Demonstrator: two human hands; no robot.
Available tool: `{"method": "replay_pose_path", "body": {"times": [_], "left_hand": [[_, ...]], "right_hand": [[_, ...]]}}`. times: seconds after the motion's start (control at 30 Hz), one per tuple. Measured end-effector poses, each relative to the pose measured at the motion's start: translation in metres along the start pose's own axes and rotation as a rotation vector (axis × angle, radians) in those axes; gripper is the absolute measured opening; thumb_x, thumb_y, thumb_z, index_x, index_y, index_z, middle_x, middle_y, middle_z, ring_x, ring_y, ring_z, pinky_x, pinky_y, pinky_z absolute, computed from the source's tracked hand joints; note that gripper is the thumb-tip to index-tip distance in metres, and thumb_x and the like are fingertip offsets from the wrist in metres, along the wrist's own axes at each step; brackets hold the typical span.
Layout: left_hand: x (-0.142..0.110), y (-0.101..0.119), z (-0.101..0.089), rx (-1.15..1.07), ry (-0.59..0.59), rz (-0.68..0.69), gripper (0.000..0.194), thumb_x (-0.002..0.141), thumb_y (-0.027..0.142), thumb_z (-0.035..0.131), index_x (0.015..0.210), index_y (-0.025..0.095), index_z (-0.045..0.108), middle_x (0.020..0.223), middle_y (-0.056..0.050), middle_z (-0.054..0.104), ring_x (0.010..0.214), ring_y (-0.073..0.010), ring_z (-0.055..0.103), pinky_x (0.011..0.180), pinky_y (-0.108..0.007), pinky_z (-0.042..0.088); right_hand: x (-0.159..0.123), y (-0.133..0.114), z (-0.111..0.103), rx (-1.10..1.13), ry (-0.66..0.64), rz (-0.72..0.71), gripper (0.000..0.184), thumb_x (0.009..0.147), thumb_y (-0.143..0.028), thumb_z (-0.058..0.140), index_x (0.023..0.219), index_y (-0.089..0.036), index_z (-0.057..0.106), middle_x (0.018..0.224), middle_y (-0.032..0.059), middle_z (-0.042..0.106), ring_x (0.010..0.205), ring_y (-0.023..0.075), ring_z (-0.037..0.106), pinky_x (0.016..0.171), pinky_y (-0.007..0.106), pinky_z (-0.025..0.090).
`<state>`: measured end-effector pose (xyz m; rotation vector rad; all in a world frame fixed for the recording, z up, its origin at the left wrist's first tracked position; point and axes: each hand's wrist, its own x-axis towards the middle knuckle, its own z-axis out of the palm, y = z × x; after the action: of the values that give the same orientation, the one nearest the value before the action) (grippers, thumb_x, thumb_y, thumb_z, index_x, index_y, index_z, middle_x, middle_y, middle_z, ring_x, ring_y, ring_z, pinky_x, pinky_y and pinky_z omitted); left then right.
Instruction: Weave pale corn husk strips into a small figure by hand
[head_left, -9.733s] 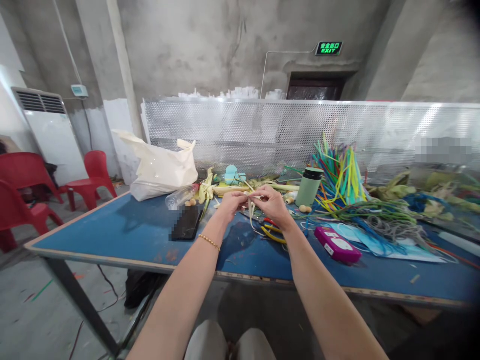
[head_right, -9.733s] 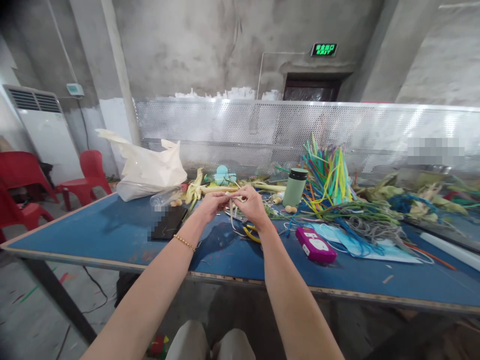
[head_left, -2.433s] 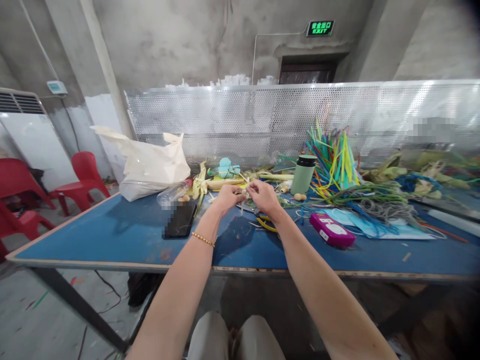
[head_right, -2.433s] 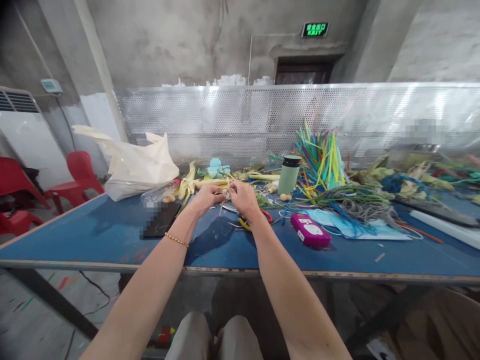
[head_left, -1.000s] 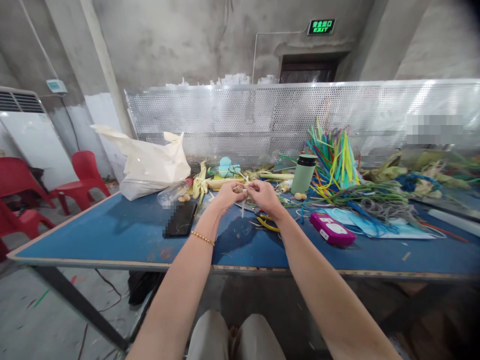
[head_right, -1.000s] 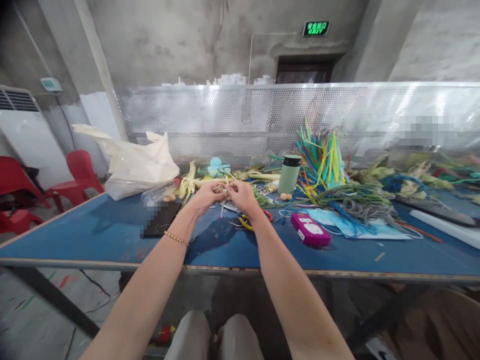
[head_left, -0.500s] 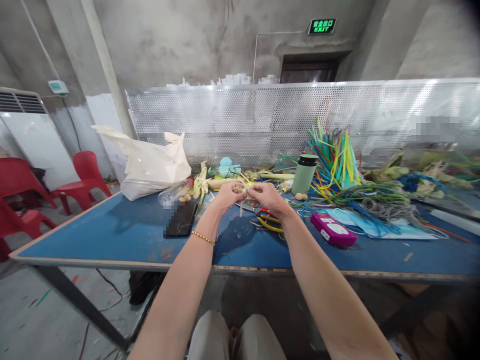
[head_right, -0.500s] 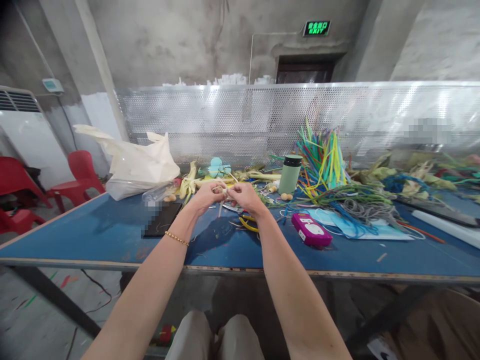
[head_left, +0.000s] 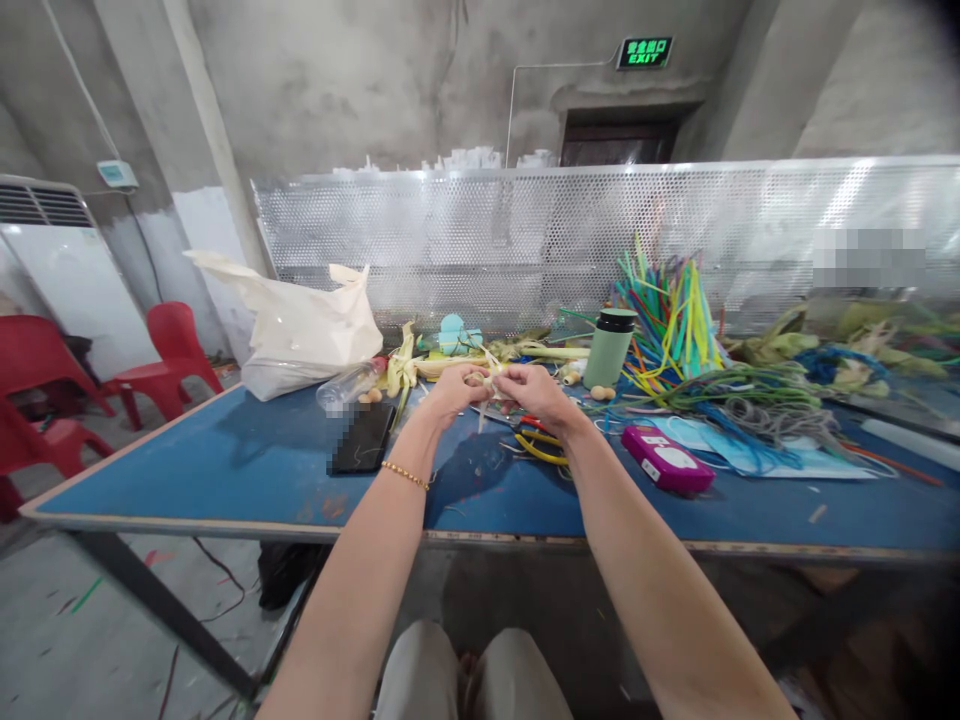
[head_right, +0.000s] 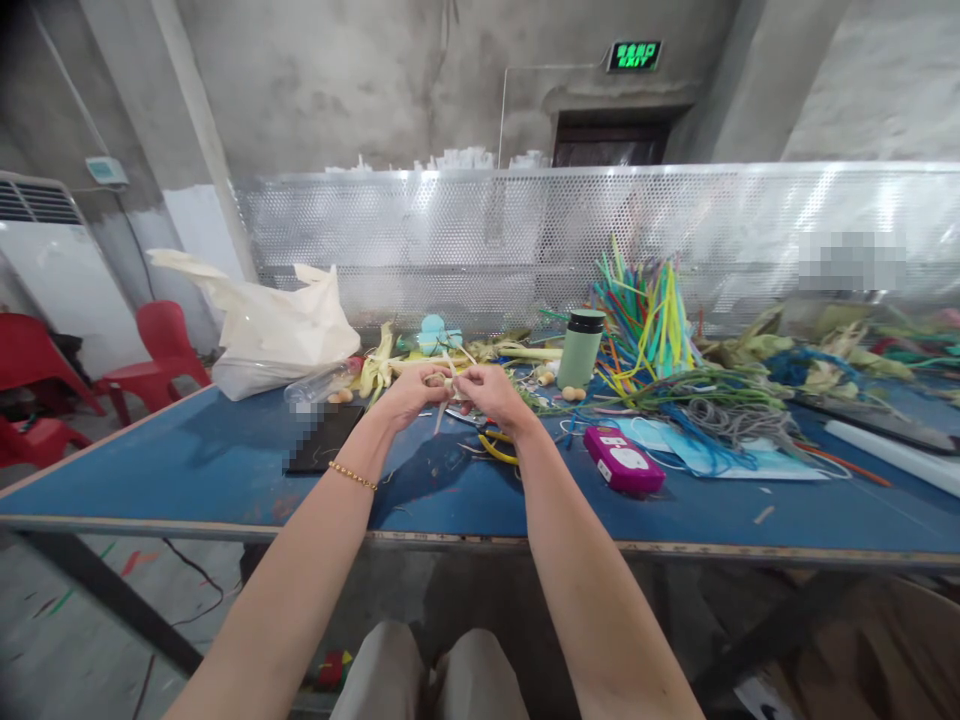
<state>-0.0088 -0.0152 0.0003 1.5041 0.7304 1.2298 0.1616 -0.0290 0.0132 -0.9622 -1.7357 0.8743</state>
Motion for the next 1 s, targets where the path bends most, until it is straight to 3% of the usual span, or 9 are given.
{"method": "replay_pose_path", "body": {"times": [0.2, 0.4, 0.57, 0.7, 0.87, 1.0], "left_hand": [[0.0003, 0.0004, 0.001, 0.036, -0.02, -0.012, 0.025, 0.058, 0.009, 0.072, 0.082, 0.011, 0.066, 0.062, 0.005, 0.055, 0.057, -0.008, 0.046, 0.059, -0.024, 0.036], [0.0006, -0.001, -0.0002, 0.024, -0.051, 0.013, 0.029, 0.059, 0.01, 0.076, 0.087, 0.01, 0.067, 0.061, 0.005, 0.054, 0.057, -0.0071, 0.045, 0.059, -0.023, 0.035], [-0.0019, 0.0032, 0.0, -0.061, -0.118, 0.019, 0.029, 0.068, 0.031, 0.084, 0.079, 0.011, 0.066, 0.064, 0.001, 0.058, 0.058, -0.0092, 0.052, 0.059, -0.024, 0.037], [-0.0028, 0.0047, 0.0004, -0.059, -0.082, -0.067, 0.04, 0.077, 0.05, 0.078, 0.073, 0.012, 0.066, 0.065, -0.005, 0.064, 0.058, -0.0125, 0.057, 0.058, -0.026, 0.039], [-0.0018, 0.0031, 0.0018, 0.043, -0.035, -0.011, 0.031, 0.065, 0.036, 0.087, 0.068, 0.011, 0.07, 0.062, -0.004, 0.066, 0.054, -0.0092, 0.051, 0.055, -0.024, 0.034], [-0.0003, 0.0024, 0.0039, 0.04, 0.008, -0.016, 0.022, 0.067, 0.028, 0.082, 0.062, 0.011, 0.069, 0.059, -0.003, 0.065, 0.052, -0.0088, 0.049, 0.054, -0.024, 0.033]], "right_hand": [[-0.001, 0.0003, -0.0005, -0.081, -0.028, -0.054, 0.044, 0.076, -0.061, 0.076, 0.076, -0.017, 0.07, 0.067, 0.003, 0.069, 0.052, 0.0141, 0.06, 0.05, 0.026, 0.049], [0.0004, -0.001, 0.0, -0.105, -0.007, -0.056, 0.04, 0.072, -0.055, 0.079, 0.067, -0.018, 0.065, 0.063, 0.0036, 0.069, 0.049, 0.015, 0.06, 0.047, 0.026, 0.045], [-0.0004, -0.0043, -0.0012, -0.061, 0.035, -0.084, 0.039, 0.073, -0.053, 0.077, 0.066, -0.019, 0.061, 0.057, 0.0016, 0.066, 0.047, 0.0138, 0.057, 0.047, 0.026, 0.043], [-0.0016, -0.007, -0.0001, -0.035, 0.084, -0.107, 0.039, 0.072, -0.053, 0.077, 0.065, -0.02, 0.058, 0.055, 0.0008, 0.063, 0.046, 0.0135, 0.056, 0.047, 0.026, 0.043], [-0.001, -0.0075, 0.0021, -0.036, 0.108, -0.114, 0.039, 0.071, -0.053, 0.077, 0.066, -0.019, 0.06, 0.058, 0.0021, 0.065, 0.047, 0.0132, 0.055, 0.048, 0.026, 0.043], [0.0003, -0.0051, 0.0046, 0.016, 0.129, -0.088, 0.043, 0.067, -0.056, 0.082, 0.065, -0.019, 0.061, 0.059, 0.0016, 0.065, 0.046, 0.012, 0.054, 0.047, 0.026, 0.043]]}}
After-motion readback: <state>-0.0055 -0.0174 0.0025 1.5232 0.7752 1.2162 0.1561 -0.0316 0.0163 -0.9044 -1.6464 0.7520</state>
